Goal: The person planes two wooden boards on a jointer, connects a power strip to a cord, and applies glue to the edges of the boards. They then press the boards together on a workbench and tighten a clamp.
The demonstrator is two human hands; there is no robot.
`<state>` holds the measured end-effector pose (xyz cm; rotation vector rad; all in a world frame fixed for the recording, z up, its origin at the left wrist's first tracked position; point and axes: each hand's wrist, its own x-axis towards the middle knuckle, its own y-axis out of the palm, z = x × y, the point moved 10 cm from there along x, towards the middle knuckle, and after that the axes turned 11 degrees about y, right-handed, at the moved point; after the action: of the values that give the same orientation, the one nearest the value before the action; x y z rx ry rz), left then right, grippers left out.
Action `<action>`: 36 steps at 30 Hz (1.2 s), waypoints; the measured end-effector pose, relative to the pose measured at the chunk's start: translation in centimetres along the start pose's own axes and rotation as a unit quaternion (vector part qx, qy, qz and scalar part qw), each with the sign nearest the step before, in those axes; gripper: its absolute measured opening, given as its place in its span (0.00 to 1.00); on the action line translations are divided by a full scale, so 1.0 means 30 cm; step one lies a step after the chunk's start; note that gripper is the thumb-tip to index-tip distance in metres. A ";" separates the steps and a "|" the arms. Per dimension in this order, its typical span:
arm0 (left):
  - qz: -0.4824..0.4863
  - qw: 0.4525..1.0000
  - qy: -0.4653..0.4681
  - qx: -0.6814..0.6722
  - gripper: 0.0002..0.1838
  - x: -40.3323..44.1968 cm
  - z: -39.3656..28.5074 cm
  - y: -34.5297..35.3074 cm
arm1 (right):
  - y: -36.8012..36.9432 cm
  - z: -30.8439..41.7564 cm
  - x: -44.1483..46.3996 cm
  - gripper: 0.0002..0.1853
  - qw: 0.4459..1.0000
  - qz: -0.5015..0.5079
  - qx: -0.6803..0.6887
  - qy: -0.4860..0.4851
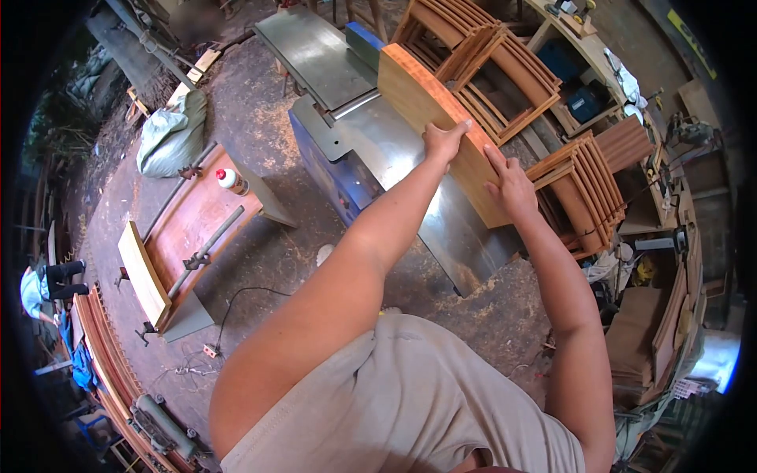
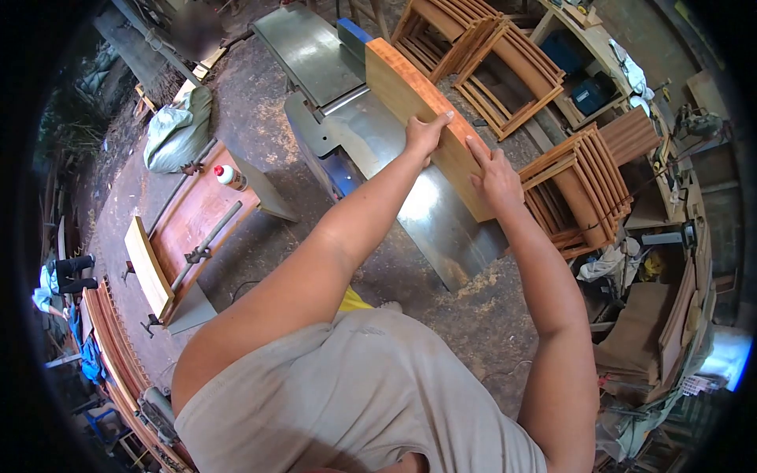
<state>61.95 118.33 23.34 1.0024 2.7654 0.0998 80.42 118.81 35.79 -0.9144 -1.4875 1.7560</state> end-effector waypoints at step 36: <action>-0.027 0.999 0.020 0.010 0.44 0.176 -0.040 -0.085 | 0.015 0.127 0.148 0.44 1.000 0.003 -0.017 0.009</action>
<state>56.14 119.75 23.33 0.9397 2.8318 0.0859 74.79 120.42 35.34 -0.9505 -1.5096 1.7276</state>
